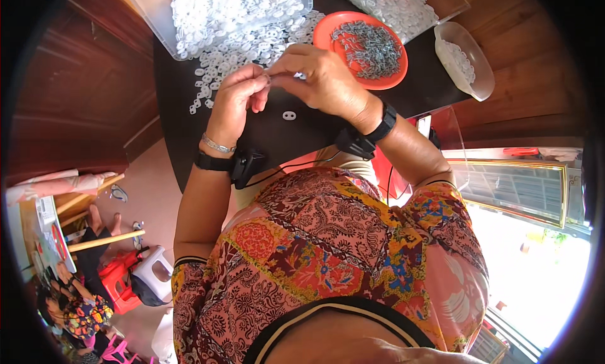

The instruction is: Assembling small plastic components by manually inserting metal pins into them.

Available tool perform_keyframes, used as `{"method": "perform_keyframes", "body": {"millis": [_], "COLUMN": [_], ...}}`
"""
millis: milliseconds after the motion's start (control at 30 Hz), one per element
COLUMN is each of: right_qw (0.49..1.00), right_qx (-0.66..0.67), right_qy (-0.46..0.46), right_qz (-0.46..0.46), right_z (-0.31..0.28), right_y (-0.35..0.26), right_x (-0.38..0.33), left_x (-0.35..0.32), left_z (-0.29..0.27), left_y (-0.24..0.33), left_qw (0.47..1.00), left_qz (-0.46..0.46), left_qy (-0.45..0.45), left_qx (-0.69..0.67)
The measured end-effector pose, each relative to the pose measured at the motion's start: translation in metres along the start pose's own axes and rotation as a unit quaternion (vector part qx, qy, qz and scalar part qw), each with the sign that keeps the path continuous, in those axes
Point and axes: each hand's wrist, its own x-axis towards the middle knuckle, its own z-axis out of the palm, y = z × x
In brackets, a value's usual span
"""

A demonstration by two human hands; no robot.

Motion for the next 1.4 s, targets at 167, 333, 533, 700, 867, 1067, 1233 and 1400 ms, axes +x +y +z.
{"method": "perform_keyframes", "body": {"millis": [167, 333, 533, 700, 867, 1067, 1233, 1400], "right_qw": [0.989, 0.925, 0.887, 0.906, 0.909, 0.964, 0.975, 0.894], "right_qx": [-0.132, -0.321, -0.399, -0.375, -0.359, -0.115, 0.125, 0.378], "right_qy": [-0.012, -0.167, -0.222, -0.196, -0.212, -0.131, -0.049, -0.058], "right_qz": [0.066, 0.116, 0.065, 0.024, 0.028, 0.2, 0.178, 0.235], "right_z": [-0.046, -0.061, -0.041, -0.038, -0.039, -0.057, -0.034, -0.008], "right_y": [0.044, 0.087, 0.096, 0.096, 0.1, 0.073, 0.046, 0.016], "right_x": [-0.002, -0.006, -0.01, -0.009, -0.008, 0.008, 0.019, 0.029], "left_x": [0.0, 0.002, 0.002, 0.0, -0.003, -0.005, -0.005, -0.004], "left_z": [-0.002, -0.004, -0.006, -0.002, 0.0, 0.003, 0.006, 0.006], "left_y": [0.001, 0.0, -0.001, 0.002, 0.004, 0.007, 0.004, 0.004], "left_qw": [0.999, 0.994, 0.992, 0.99, 0.987, 0.991, 0.991, 0.988], "left_qz": [0.006, 0.039, 0.036, 0.042, 0.076, 0.068, 0.103, 0.131], "left_qy": [0.045, 0.101, 0.114, 0.122, 0.118, 0.098, 0.086, 0.084], "left_qx": [-0.022, -0.024, -0.032, -0.055, -0.078, -0.068, 0.0, 0.006]}}
